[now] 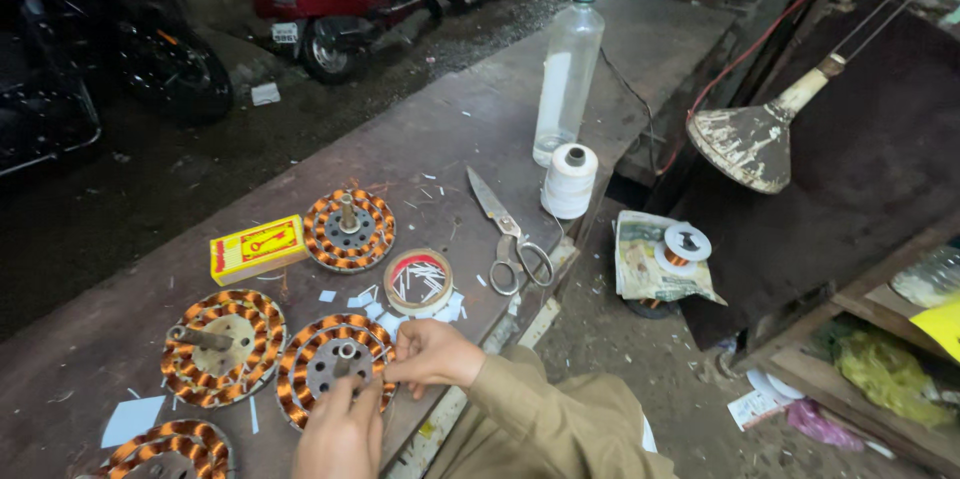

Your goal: The person picks up a copper-wound stator from a shelf and places it on a workbench. They then use scissors to cut a small piece of white tape and wrap it around the ends of the copper wires on the stator to secure them.

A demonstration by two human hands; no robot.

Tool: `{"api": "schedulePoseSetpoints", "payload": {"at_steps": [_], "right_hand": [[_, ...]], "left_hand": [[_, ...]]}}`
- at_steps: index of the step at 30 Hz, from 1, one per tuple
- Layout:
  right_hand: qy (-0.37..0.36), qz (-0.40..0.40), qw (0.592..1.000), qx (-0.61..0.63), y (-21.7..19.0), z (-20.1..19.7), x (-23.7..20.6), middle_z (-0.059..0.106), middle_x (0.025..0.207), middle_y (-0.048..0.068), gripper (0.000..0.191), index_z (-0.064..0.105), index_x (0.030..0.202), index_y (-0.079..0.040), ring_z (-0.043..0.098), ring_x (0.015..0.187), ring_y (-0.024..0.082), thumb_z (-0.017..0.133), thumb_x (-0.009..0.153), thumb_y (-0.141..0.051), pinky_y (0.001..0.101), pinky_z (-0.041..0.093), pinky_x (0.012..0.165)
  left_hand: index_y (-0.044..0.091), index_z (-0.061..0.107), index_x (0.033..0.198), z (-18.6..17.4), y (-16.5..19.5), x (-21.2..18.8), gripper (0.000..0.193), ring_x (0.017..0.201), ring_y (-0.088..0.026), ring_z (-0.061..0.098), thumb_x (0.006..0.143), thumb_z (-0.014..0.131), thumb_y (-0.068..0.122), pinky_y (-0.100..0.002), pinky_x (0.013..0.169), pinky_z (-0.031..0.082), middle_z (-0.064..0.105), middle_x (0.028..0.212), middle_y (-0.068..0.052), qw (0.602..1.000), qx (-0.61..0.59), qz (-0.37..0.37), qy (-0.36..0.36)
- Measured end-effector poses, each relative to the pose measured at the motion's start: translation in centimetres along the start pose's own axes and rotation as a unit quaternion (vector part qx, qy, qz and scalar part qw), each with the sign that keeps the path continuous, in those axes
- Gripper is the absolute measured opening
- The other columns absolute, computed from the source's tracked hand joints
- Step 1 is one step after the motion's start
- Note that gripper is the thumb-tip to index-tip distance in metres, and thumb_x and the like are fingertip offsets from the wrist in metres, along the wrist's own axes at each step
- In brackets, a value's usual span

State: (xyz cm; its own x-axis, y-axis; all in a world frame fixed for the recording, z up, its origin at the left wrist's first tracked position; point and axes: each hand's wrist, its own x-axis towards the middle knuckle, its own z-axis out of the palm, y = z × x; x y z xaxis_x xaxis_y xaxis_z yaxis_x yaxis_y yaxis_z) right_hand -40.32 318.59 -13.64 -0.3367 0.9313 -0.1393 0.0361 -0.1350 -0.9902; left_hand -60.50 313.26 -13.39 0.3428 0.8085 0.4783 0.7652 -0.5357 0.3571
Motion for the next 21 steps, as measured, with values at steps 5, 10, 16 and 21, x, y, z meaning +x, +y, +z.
{"api": "schedulePoseSetpoints", "payload": {"at_steps": [5, 10, 16, 21], "right_hand": [[0.054, 0.025, 0.982, -0.178, -0.2, 1.0, 0.7, 0.066, 0.063, 0.005, 0.043, 0.053, 0.077, -0.002, 0.064, 0.051, 0.011, 0.089, 0.079, -0.025, 0.0284, 0.054, 0.044], [-0.071, -0.011, 0.996, 0.047, -0.4, -0.5, -0.7, 0.069, 0.088, 0.005, 0.024, 0.058, 0.094, -0.006, 0.07, 0.075, 0.012, 0.079, 0.087, -0.017, 0.0285, 0.06, 0.066], [-0.065, -0.041, 0.996, 0.045, -0.5, -0.3, -1.6, 0.068, 0.087, 0.005, 0.017, 0.059, 0.096, -0.004, 0.069, 0.08, 0.012, 0.075, 0.092, -0.007, 0.0285, 0.06, 0.074], [-0.069, -0.03, 0.996, 0.054, -1.3, 0.1, -1.9, 0.068, 0.088, 0.003, 0.014, 0.058, 0.097, -0.003, 0.069, 0.08, 0.011, 0.072, 0.093, -0.005, 0.0278, 0.059, 0.076]], "left_hand": [[0.003, 0.071, 0.105, -1.9, 1.2, -0.4, 0.025, 0.097, -0.037, 0.066, 0.081, 0.07, 0.007, -0.046, 0.084, 0.053, 0.067, 0.107, -0.016, 0.997, -0.061, 0.012, 0.047], [0.0, 0.07, 0.113, -3.8, 2.1, -0.8, 0.029, 0.097, -0.039, 0.065, 0.085, 0.069, 0.005, -0.045, 0.082, 0.053, 0.066, 0.108, -0.019, 0.989, -0.125, -0.018, 0.076], [0.005, 0.072, 0.117, -4.6, 2.3, -1.5, 0.029, 0.097, -0.037, 0.066, 0.089, 0.069, 0.007, -0.044, 0.083, 0.053, 0.065, 0.111, -0.019, 0.987, -0.147, -0.01, 0.07], [0.003, 0.069, 0.12, -4.7, 2.3, -1.4, 0.03, 0.1, -0.038, 0.064, 0.09, 0.068, 0.007, -0.045, 0.086, 0.052, 0.064, 0.112, -0.02, 0.99, -0.118, 0.004, 0.073]]}}
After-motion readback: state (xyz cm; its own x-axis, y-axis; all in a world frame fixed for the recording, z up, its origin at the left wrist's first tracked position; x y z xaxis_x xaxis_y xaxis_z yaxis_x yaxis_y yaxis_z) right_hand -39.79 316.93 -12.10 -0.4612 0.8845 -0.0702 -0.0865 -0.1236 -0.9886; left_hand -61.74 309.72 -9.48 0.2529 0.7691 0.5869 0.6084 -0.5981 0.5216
